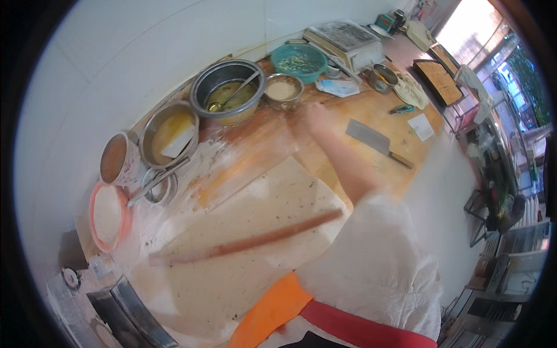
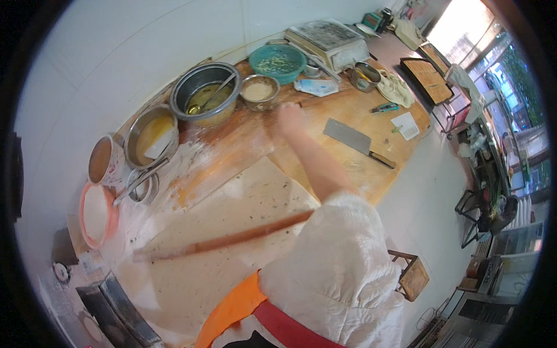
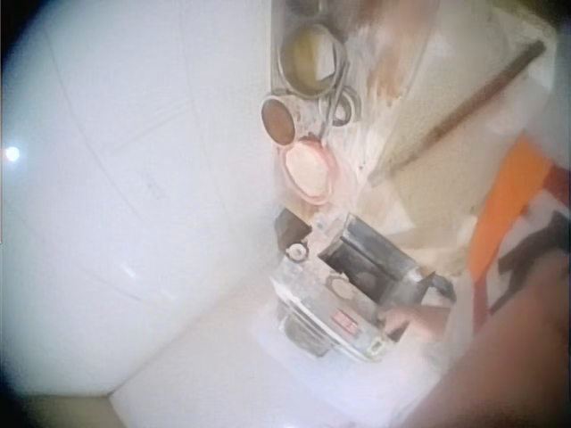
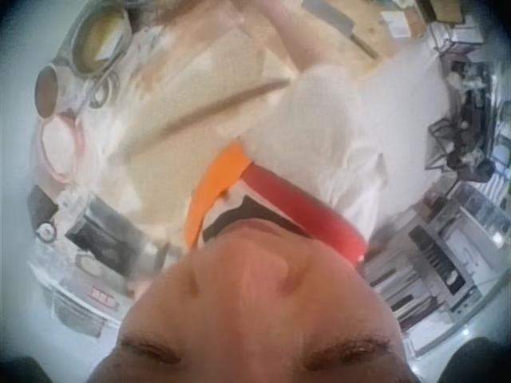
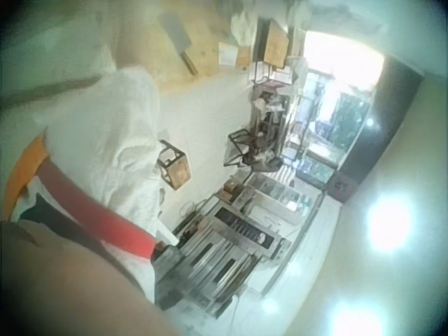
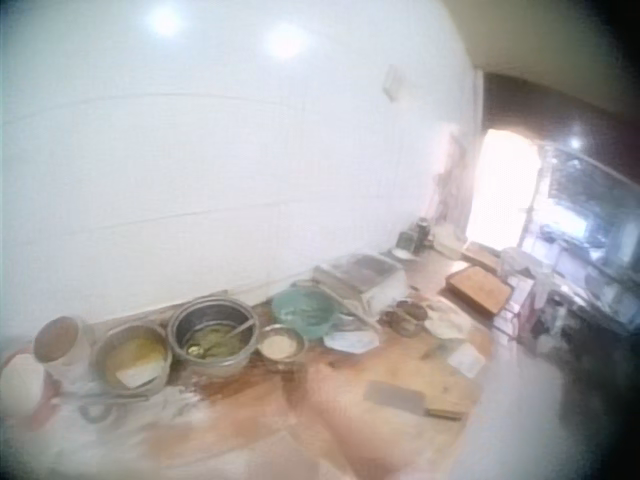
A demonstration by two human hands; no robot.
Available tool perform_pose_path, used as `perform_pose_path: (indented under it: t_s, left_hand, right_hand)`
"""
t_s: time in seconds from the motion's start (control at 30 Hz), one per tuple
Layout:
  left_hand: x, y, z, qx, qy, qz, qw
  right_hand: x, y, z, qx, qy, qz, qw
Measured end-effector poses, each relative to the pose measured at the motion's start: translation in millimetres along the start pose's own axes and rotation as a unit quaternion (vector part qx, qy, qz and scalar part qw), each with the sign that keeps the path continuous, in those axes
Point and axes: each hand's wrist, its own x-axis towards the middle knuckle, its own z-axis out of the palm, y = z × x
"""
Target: The person chops green onions with a cleaver, retrieves a package from a shelf, spreads the chopped onions over a large sheet of dough, passes the dough through a roller machine, and then presses it into a baking tray, applying oil with a brush and spraying liquid from a bottle.
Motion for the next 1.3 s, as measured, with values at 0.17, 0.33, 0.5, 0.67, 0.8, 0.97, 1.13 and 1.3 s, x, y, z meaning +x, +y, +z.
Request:
perform_pose_path:
  t_s: [0.17,0.33,0.5,0.67,0.8,0.97,1.13,1.3]
  left_hand:
    - [-54,129,16,-0.107,-0.247,0.272,0.924]
    - [-115,236,43,-0.046,-0.275,0.584,0.763]
    - [-122,210,57,-0.148,-0.262,0.592,0.748]
    - [-106,152,32,-0.322,-0.316,0.298,0.841]
    - [-86,124,-8,-0.281,-0.152,0.154,0.935]
    - [-40,22,19,-0.179,-0.123,-0.064,0.974]
    - [1,-44,92,-0.110,-0.056,0.075,0.990]
    - [-26,-3,74,-0.112,-0.090,0.116,0.983]
  right_hand:
    - [44,115,62,-0.073,0.072,-0.045,0.994]
    - [-41,63,0,-0.041,-0.042,-0.168,0.984]
    - [-219,114,-28,0.226,-0.035,-0.224,0.947]
    - [-249,111,-40,0.206,0.023,0.090,0.974]
    - [-229,53,-8,0.203,-0.066,0.080,0.974]
    - [-246,79,27,0.087,-0.090,-0.011,0.992]
    - [-291,60,23,0.158,0.036,0.042,0.986]
    - [-284,48,11,0.109,0.036,0.052,0.992]
